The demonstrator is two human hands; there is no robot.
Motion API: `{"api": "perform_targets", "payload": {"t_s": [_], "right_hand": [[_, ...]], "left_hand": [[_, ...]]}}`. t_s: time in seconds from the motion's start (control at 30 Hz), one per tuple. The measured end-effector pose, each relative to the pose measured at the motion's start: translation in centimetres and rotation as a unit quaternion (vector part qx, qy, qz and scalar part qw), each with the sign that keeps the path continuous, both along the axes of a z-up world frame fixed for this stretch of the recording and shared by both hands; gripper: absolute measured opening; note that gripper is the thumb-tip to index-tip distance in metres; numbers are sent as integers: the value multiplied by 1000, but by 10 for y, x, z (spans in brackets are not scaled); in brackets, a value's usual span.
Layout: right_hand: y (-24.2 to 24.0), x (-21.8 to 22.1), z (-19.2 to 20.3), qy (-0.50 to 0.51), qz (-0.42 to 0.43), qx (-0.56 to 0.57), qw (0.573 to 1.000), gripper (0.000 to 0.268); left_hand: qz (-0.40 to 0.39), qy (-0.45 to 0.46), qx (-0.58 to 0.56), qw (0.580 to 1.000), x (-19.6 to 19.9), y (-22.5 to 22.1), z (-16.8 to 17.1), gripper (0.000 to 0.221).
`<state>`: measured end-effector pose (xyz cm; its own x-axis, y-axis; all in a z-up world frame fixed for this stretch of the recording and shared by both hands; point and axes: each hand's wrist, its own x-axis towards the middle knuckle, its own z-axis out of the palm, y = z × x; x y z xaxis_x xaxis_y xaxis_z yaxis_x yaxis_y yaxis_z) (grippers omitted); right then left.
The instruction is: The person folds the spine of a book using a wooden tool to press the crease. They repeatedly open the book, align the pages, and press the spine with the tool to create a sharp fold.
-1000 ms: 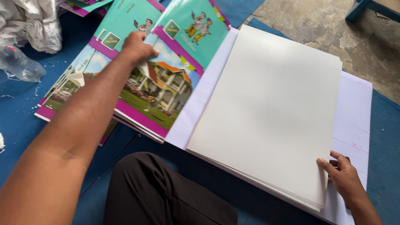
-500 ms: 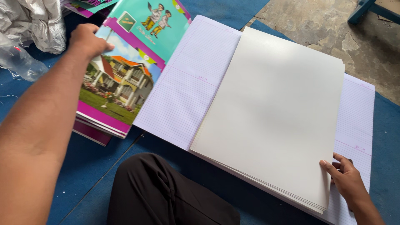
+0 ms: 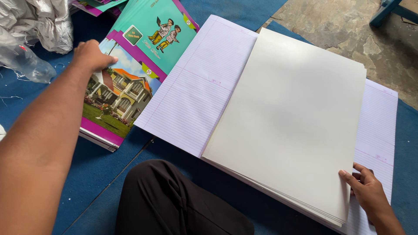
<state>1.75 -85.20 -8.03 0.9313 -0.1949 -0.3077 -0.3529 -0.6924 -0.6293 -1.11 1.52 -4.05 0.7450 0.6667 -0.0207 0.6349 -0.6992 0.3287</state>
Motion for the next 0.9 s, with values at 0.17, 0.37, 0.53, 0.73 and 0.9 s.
{"api": "perform_targets", "payload": {"t_s": [0.17, 0.37, 0.53, 0.73, 0.9], "right_hand": [[2, -2, -2, -3, 2, -27, 1000, 82], [5, -1, 9, 18, 6, -7, 1000, 82], [10, -3, 15, 25, 3, -4, 1000, 81], [12, -1, 19, 41, -9, -4, 999, 81], [21, 1, 21, 18, 16, -28, 999, 80]], "left_hand": [[69, 20, 10, 997, 4, -29, 6, 73], [-44, -131, 81, 987, 36, -82, -7, 46], [-150, -166, -95, 970, 75, -150, -47, 30], [-238, -152, -200, 938, 78, -272, -93, 54], [-200, -80, -197, 956, 38, -354, -76, 87]]}}
